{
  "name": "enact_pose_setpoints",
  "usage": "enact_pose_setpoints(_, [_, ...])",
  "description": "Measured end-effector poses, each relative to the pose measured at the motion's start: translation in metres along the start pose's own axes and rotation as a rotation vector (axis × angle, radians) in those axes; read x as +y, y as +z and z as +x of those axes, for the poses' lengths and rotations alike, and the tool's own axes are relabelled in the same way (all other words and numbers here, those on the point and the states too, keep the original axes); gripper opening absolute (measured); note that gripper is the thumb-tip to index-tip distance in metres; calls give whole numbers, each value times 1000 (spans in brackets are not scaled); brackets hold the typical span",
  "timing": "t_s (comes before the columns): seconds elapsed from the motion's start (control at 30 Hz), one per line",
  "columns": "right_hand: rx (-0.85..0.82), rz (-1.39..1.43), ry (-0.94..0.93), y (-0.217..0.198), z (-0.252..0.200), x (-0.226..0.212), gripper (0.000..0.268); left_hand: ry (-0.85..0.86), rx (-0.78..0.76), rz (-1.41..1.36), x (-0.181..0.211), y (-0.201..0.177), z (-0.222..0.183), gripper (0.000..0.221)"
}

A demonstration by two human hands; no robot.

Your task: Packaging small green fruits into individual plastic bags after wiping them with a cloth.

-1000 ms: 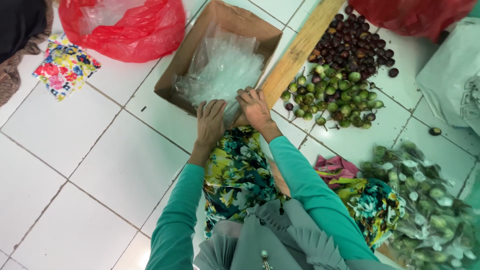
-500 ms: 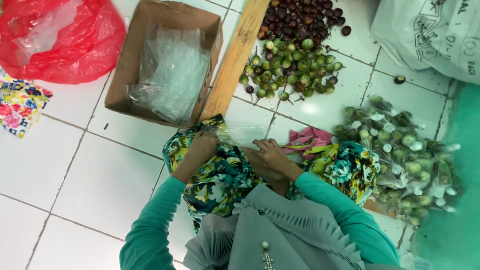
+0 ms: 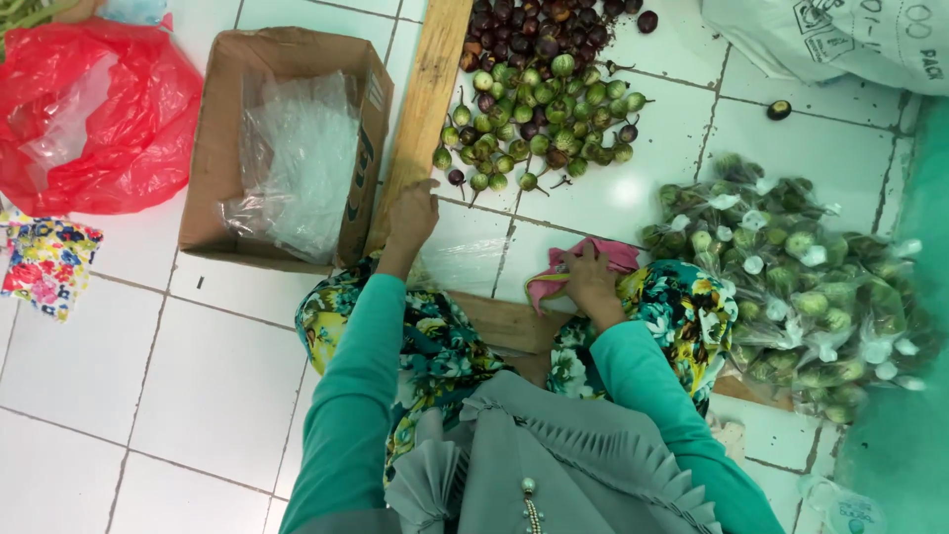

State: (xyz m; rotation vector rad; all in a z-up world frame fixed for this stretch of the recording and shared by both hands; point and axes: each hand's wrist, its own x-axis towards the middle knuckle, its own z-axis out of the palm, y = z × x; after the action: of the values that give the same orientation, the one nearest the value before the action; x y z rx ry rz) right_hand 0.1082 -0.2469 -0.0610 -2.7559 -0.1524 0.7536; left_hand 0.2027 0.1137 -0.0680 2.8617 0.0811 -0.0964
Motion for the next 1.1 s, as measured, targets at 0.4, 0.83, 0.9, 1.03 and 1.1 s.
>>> enact_pose_setpoints(0.4, [155,116,-3,13,4,7,27,-300,-12,194,25,48,86,51])
enact_pose_setpoints(0.83, [561,911,-166,-49,-22,17,17,-330,174,-456,35,-3,22,26])
enact_pose_setpoints(0.9, [548,1071,-193,-59,-28,17,22,-639,51,-1043,41,-2,1,28])
enact_pose_setpoints(1.03, [544,1196,-254,-81,-47,-9,30,-724,-99,-1447,100,-11,-57,32])
enact_pose_setpoints(1.1, [521,1325,-368,-79,-54,-18,26,-506,-176,-1625,118,15,-81,44])
